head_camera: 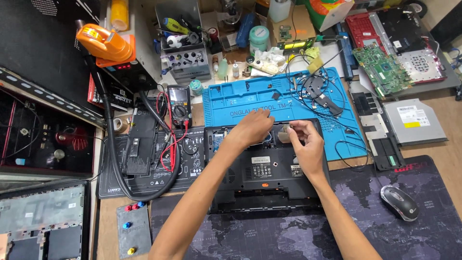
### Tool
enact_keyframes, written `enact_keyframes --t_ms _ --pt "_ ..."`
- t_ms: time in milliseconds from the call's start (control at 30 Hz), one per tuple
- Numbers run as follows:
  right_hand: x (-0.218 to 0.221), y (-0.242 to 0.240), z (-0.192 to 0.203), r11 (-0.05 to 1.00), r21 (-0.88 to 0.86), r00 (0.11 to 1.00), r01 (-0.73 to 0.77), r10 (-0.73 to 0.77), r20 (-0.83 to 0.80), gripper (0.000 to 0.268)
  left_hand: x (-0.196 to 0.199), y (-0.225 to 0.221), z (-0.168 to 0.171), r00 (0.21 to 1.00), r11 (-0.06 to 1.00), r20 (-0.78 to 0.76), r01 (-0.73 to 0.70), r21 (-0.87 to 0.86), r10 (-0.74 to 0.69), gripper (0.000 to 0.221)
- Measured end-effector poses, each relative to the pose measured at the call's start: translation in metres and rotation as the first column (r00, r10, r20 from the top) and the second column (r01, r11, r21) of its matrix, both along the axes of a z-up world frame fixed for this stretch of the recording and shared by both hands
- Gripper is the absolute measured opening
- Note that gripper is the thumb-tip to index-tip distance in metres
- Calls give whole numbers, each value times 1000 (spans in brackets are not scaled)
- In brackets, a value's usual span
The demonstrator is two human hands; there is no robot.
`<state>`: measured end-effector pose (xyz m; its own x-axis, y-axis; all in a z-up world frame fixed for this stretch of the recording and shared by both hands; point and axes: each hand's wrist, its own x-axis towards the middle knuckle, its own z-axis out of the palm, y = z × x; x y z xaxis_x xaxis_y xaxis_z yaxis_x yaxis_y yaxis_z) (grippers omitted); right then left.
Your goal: Connecting internal ribbon cables and routing wires inside a laptop chassis on a repair bench.
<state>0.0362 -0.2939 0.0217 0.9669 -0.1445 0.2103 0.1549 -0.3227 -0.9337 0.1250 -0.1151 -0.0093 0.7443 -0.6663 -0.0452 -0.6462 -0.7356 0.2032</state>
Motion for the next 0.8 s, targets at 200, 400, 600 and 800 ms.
enact_keyframes --t_ms 200,400,600,800 --pt "2 0 -3 1000 8 1000 -8 8 9 15 -43 12 42 998 966 52 -17 -260 32 8" --pt "0 3 6 1000 9 1000 -24 25 -15 12 -85 18 32 976 907 117 -123 -403 184 14" --pt "6 2 12 993 65 988 -96 103 -119 16 -120 19 5 932 862 218 -155 -483 289 27" --pt "18 4 12 970 182 936 -158 206 -284 29 -132 18 6 920 820 178 -208 -533 349 25"
